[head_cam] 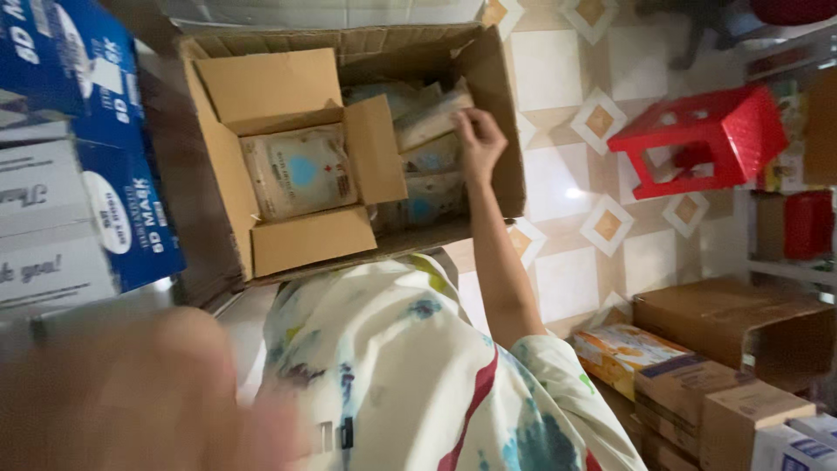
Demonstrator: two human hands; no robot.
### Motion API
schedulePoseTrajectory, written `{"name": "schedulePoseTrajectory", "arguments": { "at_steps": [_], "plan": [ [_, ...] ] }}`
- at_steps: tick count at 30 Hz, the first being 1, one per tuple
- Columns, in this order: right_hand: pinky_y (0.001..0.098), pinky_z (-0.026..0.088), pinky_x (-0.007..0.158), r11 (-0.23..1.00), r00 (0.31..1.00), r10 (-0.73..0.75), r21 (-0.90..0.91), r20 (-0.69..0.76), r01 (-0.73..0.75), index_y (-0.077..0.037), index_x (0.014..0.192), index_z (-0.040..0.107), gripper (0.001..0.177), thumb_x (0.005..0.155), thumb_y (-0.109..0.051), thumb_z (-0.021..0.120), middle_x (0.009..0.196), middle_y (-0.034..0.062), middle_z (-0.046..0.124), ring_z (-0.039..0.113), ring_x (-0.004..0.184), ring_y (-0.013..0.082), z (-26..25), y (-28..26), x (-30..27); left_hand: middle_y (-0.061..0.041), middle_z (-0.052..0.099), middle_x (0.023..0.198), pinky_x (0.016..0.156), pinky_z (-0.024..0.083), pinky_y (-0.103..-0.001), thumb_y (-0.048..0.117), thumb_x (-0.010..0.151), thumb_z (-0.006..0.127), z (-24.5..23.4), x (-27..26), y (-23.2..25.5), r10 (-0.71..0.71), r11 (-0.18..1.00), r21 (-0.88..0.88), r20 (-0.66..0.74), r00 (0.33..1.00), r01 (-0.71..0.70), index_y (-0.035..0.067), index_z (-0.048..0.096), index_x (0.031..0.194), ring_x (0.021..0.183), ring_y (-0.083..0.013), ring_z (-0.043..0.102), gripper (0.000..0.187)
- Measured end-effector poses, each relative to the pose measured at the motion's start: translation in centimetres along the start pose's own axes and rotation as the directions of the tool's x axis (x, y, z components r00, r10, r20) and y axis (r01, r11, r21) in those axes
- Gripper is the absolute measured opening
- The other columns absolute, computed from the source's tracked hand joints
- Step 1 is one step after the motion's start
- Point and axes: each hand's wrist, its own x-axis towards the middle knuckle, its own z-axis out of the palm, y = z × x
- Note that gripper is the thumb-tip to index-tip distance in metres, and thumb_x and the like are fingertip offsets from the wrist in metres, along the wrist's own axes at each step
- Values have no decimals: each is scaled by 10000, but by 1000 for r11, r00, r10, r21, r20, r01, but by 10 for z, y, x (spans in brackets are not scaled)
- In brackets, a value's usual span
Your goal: The person packs small yellow and white packages of face masks into a cardboard box. They arrange the items by hand, place a thank you card on top, and close the box flaps.
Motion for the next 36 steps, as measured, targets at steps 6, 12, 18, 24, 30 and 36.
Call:
{"name": "schedulePoseTrajectory", "arguments": {
  "at_steps": [6, 12, 18, 24, 30, 36],
  "plan": [
    [344, 572, 763, 844, 988, 5, 531, -152, 77, -86, 793, 601, 137, 909, -34, 655, 809, 40, 648, 624, 785, 164, -54, -15, 14, -90, 703, 1374, 1101, 564, -344, -27, 1065, 568, 34, -65, -109, -605, 771, 148, -133, 785, 620, 54, 687, 1286, 1247, -222, 696, 264],
    [433, 607, 797, 540, 999, -53, 841, -12, 39, -167, 827, 569, 153, 926, -281, 591, 844, 47, 676, 699, 828, 199, -66, -88, 4, -120, 558, 1515, 1017, 594, -320, 174, 1053, 617, 130, -164, -197, -776, 577, -211, 161, 610, 789, 85, 559, 1472, 1305, -274, 619, 432],
    [431, 604, 842, 346, 987, 91, 925, 135, -158, -138, 848, 585, 250, 897, -383, 596, 874, 47, 686, 704, 854, 215, -28, -132, -16, -172, 481, 1567, 1037, 554, -377, 359, 1015, 657, 191, -201, -215, -808, 412, -327, 300, 507, 850, 88, 309, 1576, 1306, -274, 623, 713],
    [334, 579, 800, 262, 945, -193, 942, 263, -209, -133, 868, 610, 243, 996, -331, 553, 825, 0, 670, 661, 786, 127, 2, -121, -17, -212, 526, 1405, 1069, 563, -502, 526, 935, 702, 185, -198, -219, -891, -157, -791, 371, 261, 591, 109, 193, 1577, 1329, -298, 558, 919],
    [363, 486, 694, 503, 479, -622, 785, 620, -363, -87, 784, 676, 105, 811, -187, 658, 712, -31, 642, 590, 720, 126, 46, -165, -42, -151, 540, 1421, 1034, 489, -605, 771, 840, 494, 132, -189, -222, -826, -300, -914, 393, 404, 274, 177, 382, 1515, 1261, -322, 565, 906],
    [446, 524, 810, 879, -62, -407, 410, 911, 243, -31, 744, 621, 132, 694, 10, 737, 787, 123, 647, 639, 824, 350, 78, -244, -96, -197, 624, 1363, 1084, 487, -490, 792, 850, 484, 86, -206, -226, -748, -315, -948, 274, 604, 39, 75, 535, 1399, 1254, -305, 611, 905]
  ]
}}
